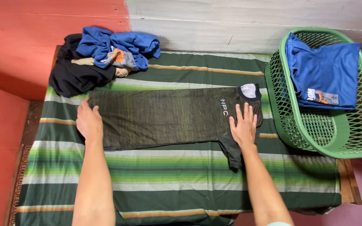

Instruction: Folding a t-shirt on a flat surface and placing it in a basket.

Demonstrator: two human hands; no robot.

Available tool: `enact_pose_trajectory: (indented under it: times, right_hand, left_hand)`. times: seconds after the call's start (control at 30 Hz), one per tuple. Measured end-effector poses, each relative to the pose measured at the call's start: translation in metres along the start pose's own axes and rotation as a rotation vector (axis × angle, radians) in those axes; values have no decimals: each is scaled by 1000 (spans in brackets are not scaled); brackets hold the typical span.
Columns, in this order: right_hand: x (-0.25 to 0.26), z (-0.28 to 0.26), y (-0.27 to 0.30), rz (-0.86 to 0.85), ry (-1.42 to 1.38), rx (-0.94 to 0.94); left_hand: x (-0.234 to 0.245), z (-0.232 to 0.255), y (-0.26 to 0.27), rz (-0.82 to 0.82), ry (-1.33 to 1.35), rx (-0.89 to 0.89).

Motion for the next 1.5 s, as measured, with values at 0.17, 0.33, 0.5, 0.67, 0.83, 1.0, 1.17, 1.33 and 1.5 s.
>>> enact_pose_trajectory:
  times: [0.17,0.33,0.5,0.67,0.83,1.0,1.17,1.33,1.5]
  right_hand:
    - [8,4,-2,111,46,-155]
    - [11,-75,-7,-59,-140,113]
    - [-4,-113,-13,-176,-72,386]
    - [7,-8,-62,-121,112,202]
    - [12,6,-56,29,183,15]
    - [9,-68,-4,-145,-63,211]
    - [10,0,-34,-97,72,60]
    - [18,25,-24,3,116,-114]
    - [24,-25,30,-95,-76,136]
  left_hand:
    - [-1,90,33,127,-137,-281]
    - [-53,136,55,-19,-96,-494]
    - [-55,128,55,-58,-69,-400]
    - [-54,133,52,-70,-95,-395]
    - [-53,133,52,-89,-88,-368]
    - [-58,129,54,-103,-113,-376]
    - [-57,130,54,-108,-104,-373]
    - [-56,131,53,-98,-87,-363]
    - [-57,130,54,-88,-113,-384]
Point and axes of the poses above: each hand's wrist, its own y-axis away from the middle knuckle, its own x-axis out of the back of the hand, z = x × y, the point moved 7 cm from there along -y, towards the middle knuckle, and after that the axes turned 13 degrees about -x, right-handed, at the moved point
